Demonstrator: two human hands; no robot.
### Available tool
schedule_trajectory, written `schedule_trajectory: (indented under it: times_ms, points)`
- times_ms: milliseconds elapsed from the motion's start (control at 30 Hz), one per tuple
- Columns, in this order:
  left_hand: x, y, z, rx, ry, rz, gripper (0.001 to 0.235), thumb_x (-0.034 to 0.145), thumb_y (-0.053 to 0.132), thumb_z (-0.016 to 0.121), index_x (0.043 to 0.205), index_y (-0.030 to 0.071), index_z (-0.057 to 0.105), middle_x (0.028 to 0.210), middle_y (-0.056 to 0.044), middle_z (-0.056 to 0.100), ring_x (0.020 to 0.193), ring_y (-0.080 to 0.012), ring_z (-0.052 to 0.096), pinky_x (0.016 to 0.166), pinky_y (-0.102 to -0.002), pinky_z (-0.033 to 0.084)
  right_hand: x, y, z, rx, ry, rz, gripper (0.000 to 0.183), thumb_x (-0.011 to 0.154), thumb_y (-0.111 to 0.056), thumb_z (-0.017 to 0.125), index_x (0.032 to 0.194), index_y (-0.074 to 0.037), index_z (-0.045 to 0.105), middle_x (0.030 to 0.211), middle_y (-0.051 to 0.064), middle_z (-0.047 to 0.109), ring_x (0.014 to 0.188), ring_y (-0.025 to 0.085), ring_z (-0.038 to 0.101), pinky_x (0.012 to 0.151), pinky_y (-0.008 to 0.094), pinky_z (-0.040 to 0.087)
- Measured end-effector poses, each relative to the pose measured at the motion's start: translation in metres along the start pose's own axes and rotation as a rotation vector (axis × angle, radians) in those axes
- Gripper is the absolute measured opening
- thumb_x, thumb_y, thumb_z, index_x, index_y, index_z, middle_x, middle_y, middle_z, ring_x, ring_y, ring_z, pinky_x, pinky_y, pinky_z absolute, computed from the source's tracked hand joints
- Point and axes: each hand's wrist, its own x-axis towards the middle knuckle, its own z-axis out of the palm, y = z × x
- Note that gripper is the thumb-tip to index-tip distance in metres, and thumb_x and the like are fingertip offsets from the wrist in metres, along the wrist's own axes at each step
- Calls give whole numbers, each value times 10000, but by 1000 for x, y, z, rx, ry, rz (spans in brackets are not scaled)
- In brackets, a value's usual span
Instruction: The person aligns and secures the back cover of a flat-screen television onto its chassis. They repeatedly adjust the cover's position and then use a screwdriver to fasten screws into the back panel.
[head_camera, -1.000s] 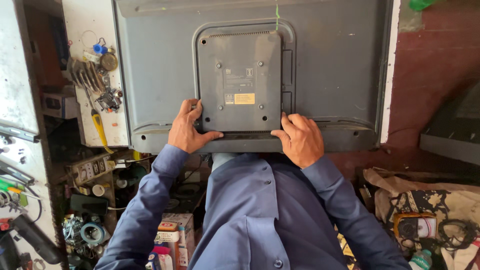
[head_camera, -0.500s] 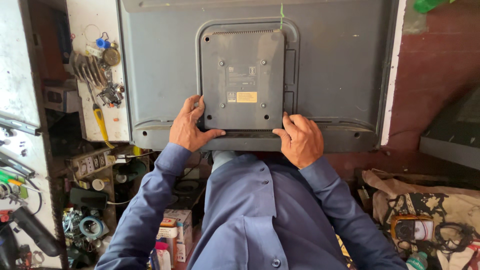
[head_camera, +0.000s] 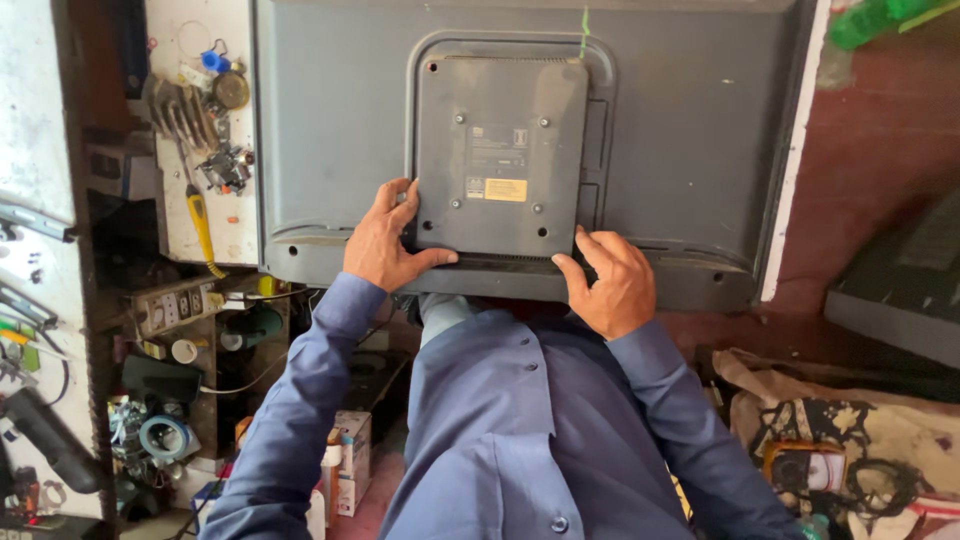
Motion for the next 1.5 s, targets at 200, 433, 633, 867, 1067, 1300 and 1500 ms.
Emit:
schedule_trajectory:
  times_ms: [200,433,633,867,1067,1300,1500]
  points:
    - [0,-7,0,-83,84,54,916,740,492,880,1405,-33,530,1390,-232,518,1168,-456,604,946,-479,512,8,-8,1,52,-38,163,382,869,-296,824,1104,-4,747,965,123,726,786,282,713,709,387,548]
    - [5,-13,13,-231,238,-55,571,860,282,765,1348,39,595,1294,-213,583,1059,-427,619,874,-491,520,12,3,19,1,-112,235,382,894,-206,797,1159,51,699,979,146,725,818,234,714,746,335,553]
    - [9,-26,7,-372,248,-60,430,858,190,730,1241,27,625,1092,-157,595,955,-371,613,794,-488,496,9,31,20,-18,-236,367,374,922,-175,760,1219,46,703,989,111,753,850,142,687,795,294,543]
    - [25,-26,11,-540,240,-98,356,856,133,731,1150,-16,596,1044,-170,577,959,-370,601,826,-484,495,15,58,9,158,-359,490,310,918,-123,742,1159,49,649,989,47,725,863,99,660,776,242,529]
    - [34,-22,14,-646,362,-120,581,841,109,726,1369,-29,527,1185,-171,600,983,-367,600,846,-467,495,21,50,6,-48,-350,512,252,1004,-217,683,1071,26,689,804,51,706,745,101,630,709,258,496]
    - [48,-24,22,-700,354,-128,549,804,69,739,1329,9,595,1147,-133,599,1014,-356,581,873,-452,501,29,42,11,-47,-333,515,258,1006,-241,692,954,11,684,725,52,671,673,101,591,638,267,455]
    - [53,-32,32,-865,327,-163,428,825,79,750,1242,55,660,1076,-110,575,1030,-327,579,880,-433,495,24,38,16,-51,-265,447,247,996,-235,710,933,4,694,687,33,653,628,92,587,603,255,455]
